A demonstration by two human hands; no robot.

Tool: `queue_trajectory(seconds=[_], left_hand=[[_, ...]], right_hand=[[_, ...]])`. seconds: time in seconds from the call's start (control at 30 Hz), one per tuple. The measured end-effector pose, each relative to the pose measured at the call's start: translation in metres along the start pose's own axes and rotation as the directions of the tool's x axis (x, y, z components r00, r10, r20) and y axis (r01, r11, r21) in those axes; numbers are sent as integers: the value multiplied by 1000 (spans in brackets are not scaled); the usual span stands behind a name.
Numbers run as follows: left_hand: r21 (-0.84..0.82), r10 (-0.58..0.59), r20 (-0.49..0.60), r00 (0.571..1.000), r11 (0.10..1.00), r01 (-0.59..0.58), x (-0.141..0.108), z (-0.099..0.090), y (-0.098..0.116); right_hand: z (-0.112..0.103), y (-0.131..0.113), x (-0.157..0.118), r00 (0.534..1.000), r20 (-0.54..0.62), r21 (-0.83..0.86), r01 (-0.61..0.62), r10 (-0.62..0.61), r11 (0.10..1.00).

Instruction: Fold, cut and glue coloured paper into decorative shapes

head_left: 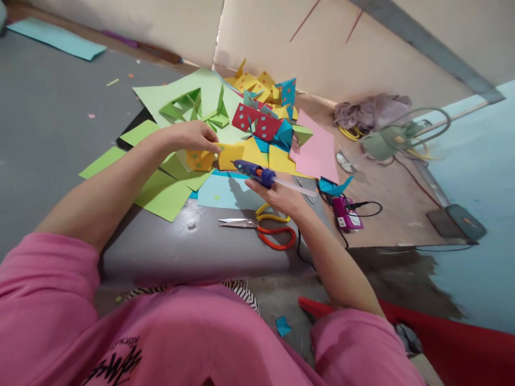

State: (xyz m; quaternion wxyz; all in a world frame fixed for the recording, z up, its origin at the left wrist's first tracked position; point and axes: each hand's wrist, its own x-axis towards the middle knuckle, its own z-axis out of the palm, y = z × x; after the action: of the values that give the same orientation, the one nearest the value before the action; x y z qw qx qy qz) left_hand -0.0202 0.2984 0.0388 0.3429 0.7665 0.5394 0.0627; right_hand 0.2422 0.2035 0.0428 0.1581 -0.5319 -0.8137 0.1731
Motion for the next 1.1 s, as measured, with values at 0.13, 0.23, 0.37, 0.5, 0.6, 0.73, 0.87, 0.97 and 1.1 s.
queue_trajectory(seconds=[0.13, 0.23, 0.37, 0.5, 0.6, 0.73, 0.87, 0.97, 1.1], left_hand=[[4, 8, 0, 1000, 1000, -8, 1, -1, 1], [-2, 4, -5, 1000, 1000, -4, 1, 0, 2], [-13, -4, -1, 1000, 1000, 4, -1, 0, 3], [-18, -5, 10, 1000, 1000, 6, -2, 0, 4], [-13, -6, 10, 1000, 1000, 6, -1, 0, 4], [-15, -9, 15, 1000, 1000, 9, -1, 0, 4], [-21, -7, 15, 1000, 1000, 7, -1, 0, 4], [-18, -6, 13, 1000, 1000, 7, -1, 0, 4], [-16, -3, 12, 1000, 1000, 3, -1, 0, 4]], right_hand=[[4, 1, 5, 999, 15, -23, 39, -38, 999], [5, 3, 7, 999, 14, -34, 38, -37, 999], [7, 6, 10, 1000, 15, -39, 24, -23, 999], [9, 6, 12, 1000, 16, -36, 23, -22, 999], [9, 6, 13, 1000, 11, -41, 11, -10, 999], [9, 6, 13, 1000, 4, -42, 10, -10, 999], [9, 7, 14, 1000, 5, -54, 13, -13, 998], [10, 7, 14, 1000, 3, -71, 14, -13, 997], [10, 8, 13, 1000, 4, -83, 3, -3, 997]])
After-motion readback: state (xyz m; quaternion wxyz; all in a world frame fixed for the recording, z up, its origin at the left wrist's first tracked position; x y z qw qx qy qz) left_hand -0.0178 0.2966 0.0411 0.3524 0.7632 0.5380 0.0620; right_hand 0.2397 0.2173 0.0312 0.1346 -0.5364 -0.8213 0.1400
